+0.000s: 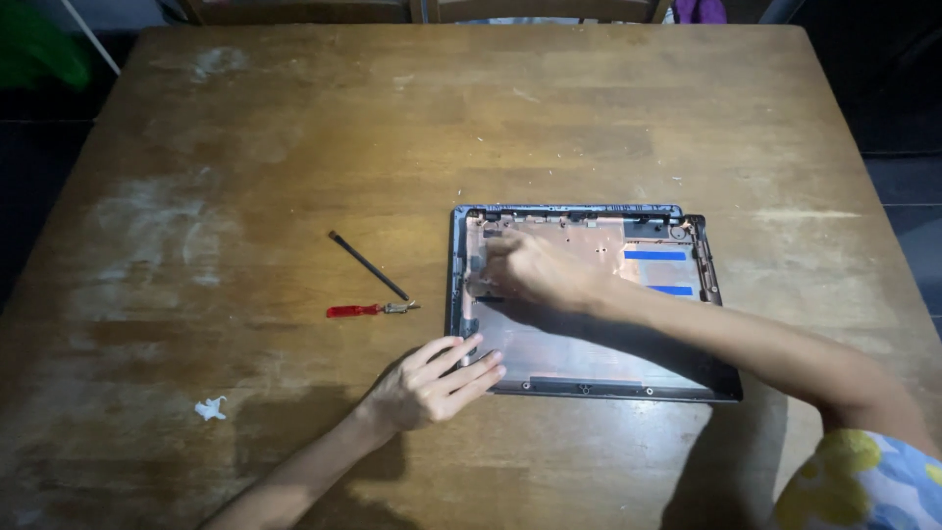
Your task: Removing the bottom cover of a laptop and using a tool to manipulate internal components on a wooden table.
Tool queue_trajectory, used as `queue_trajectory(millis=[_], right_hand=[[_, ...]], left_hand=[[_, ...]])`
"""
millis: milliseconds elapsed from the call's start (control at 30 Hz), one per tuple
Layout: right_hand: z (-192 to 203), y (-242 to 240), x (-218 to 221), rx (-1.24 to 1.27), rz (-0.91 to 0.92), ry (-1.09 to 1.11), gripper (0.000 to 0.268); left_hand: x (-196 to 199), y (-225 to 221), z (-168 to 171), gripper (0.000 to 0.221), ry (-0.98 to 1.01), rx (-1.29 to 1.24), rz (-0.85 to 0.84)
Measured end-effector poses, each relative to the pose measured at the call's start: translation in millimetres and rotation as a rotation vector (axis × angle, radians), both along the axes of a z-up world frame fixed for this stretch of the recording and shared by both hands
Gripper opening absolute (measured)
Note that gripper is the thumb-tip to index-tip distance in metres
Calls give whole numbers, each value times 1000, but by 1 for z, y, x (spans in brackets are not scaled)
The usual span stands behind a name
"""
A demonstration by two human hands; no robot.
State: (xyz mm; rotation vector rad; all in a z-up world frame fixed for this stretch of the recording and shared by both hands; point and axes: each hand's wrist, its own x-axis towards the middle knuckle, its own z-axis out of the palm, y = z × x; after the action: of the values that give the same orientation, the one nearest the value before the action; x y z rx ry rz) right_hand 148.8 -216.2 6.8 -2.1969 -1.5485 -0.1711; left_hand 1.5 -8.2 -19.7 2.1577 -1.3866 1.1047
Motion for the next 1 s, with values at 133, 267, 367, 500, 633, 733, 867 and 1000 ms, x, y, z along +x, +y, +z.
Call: queue_trajectory(millis=[133,267,367,500,633,733,867,1000], right_hand=[[32,-15,4,-150,-52,-17,9],[10,-10,-4,-10,-27,-35,9],[23,-5,-26,78,36,116,5],[-13,-29,42,-47,1,-134,4],[-3,-41,35,-72,-86,-181,6],[19,-46,7,-62,-53,-26,2],[-13,-73,37,-58,-162,-184,6],[-9,-62,15,3,-128,-101,12]], left_hand=[[-1,-1,0,18,-23,-7,0],[1,0,4,19,-20,-2,5],[0,-1,3,19,-14,-6,2],[1,-2,5,18,-35,7,31],[0,-3,6,18,-40,3,33],[-1,-4,4,21,-44,-14,41],[-1,-5,4,23,-72,8,63],[-2,5,19,25,-42,230,65]])
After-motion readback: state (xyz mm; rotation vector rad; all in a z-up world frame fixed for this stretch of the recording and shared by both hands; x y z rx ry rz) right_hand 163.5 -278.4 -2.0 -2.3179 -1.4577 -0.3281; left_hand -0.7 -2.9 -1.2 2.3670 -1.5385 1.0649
